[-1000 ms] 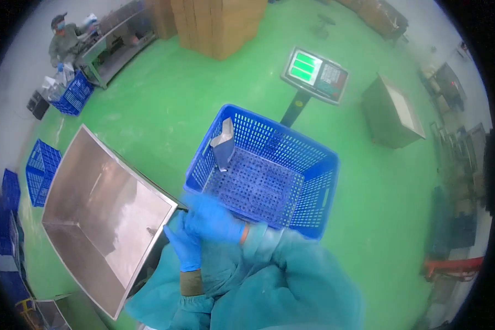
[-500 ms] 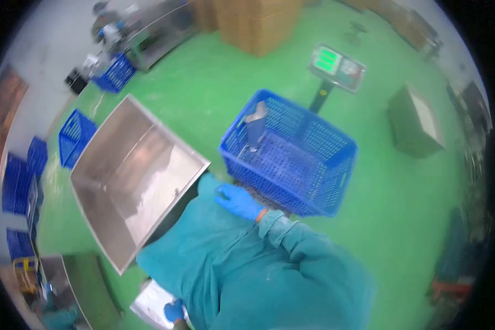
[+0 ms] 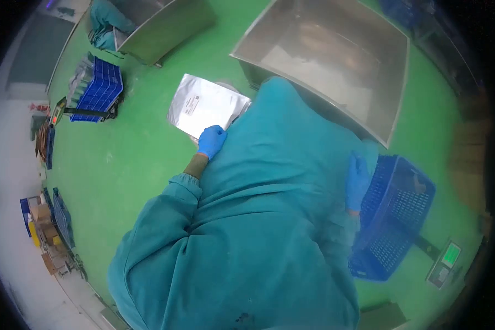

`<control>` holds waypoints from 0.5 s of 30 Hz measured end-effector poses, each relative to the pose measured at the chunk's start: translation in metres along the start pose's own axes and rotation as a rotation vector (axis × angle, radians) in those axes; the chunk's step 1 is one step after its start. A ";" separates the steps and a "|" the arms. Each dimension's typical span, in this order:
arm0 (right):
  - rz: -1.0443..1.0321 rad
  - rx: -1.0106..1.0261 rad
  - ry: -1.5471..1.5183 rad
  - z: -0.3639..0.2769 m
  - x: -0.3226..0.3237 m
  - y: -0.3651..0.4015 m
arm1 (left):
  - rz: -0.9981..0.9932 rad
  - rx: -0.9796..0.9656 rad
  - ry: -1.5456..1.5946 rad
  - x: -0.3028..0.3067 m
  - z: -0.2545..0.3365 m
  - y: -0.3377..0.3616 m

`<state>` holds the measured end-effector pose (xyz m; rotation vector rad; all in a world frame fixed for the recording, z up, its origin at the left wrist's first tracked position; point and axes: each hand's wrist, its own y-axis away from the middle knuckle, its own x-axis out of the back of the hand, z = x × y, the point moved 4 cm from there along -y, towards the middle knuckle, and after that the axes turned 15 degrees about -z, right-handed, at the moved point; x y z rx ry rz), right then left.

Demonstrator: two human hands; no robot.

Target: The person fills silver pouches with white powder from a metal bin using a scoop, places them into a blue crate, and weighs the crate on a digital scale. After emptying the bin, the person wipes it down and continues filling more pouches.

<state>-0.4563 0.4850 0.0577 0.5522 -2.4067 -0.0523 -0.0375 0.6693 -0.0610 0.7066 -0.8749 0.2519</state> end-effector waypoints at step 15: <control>-0.446 0.139 -0.192 -0.115 -0.140 -0.032 | -0.090 -0.547 0.266 0.039 0.163 0.065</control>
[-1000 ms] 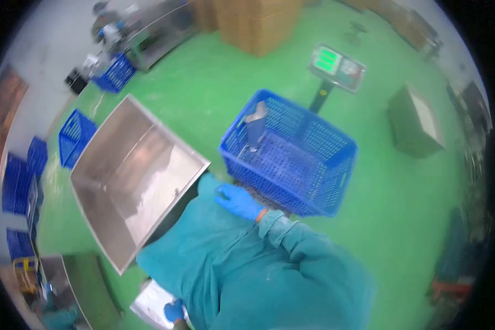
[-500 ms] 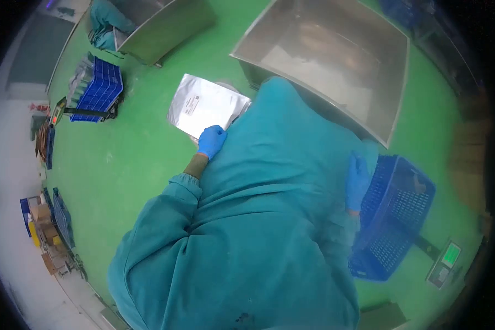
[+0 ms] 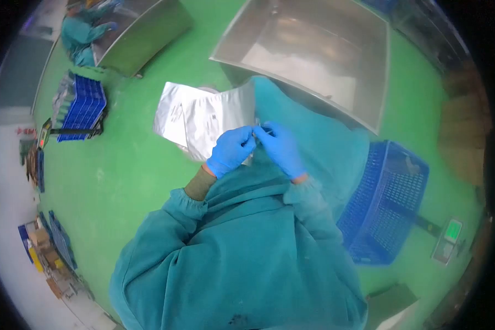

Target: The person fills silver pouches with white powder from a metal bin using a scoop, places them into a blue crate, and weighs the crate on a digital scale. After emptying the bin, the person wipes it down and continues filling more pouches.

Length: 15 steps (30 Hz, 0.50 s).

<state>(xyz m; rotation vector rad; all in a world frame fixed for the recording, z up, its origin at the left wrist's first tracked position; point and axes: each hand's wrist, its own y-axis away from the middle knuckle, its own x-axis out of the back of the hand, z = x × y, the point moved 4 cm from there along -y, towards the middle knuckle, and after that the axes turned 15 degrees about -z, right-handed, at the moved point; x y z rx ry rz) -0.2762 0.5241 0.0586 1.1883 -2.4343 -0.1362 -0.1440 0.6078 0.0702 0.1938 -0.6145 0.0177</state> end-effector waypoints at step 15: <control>0.052 0.489 1.352 -0.016 0.044 0.033 | 0.043 -0.185 -0.335 -0.008 0.095 -0.086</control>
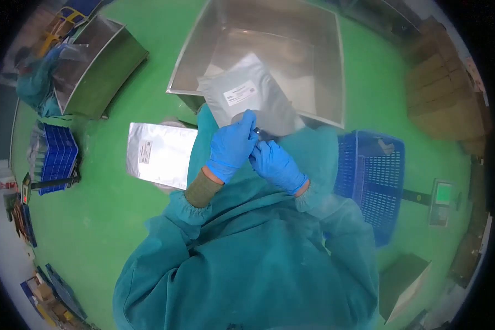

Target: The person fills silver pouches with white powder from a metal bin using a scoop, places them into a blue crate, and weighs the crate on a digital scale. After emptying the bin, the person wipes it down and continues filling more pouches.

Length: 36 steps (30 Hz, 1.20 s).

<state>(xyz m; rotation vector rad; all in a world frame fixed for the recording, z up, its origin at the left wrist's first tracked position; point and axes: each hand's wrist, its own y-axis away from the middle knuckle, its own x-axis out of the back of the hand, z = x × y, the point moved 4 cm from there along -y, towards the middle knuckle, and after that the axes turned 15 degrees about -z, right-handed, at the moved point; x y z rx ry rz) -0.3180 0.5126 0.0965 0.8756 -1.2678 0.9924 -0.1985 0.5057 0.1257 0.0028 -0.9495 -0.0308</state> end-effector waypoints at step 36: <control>-0.953 -0.674 -0.487 0.299 -0.384 -0.062 | 0.212 0.362 -0.045 -0.064 -0.253 -0.243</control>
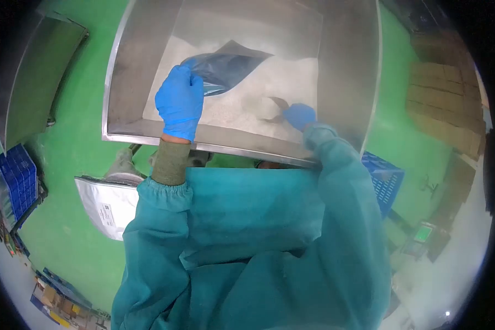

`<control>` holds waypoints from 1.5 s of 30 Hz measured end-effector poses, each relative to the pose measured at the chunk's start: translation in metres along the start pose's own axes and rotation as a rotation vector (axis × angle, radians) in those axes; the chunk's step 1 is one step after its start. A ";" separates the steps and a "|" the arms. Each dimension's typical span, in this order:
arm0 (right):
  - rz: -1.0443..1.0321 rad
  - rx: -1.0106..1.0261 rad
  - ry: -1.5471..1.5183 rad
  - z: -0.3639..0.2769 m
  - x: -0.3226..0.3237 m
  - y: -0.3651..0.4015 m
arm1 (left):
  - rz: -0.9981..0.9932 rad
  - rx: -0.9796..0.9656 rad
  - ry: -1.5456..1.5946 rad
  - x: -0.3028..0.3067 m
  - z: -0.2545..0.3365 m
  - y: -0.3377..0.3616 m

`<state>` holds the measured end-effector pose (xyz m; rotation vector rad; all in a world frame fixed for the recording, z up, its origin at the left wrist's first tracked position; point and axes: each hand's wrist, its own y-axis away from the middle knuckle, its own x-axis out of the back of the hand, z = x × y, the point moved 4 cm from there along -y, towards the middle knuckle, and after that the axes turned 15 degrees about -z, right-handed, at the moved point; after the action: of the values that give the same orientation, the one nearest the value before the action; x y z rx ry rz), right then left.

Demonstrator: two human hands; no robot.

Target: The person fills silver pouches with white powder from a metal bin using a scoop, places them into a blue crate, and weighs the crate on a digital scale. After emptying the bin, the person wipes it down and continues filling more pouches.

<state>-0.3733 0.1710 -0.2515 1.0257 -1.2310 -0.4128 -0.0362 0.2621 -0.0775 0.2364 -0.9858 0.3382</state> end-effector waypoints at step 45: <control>0.332 -0.863 -0.805 0.410 -0.123 0.436 | -0.205 -0.185 0.362 0.006 0.050 0.112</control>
<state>-0.8969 0.3174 0.0281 -0.1309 -1.6506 -1.0352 -0.1147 0.3491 -0.0410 0.1012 -0.6234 0.0949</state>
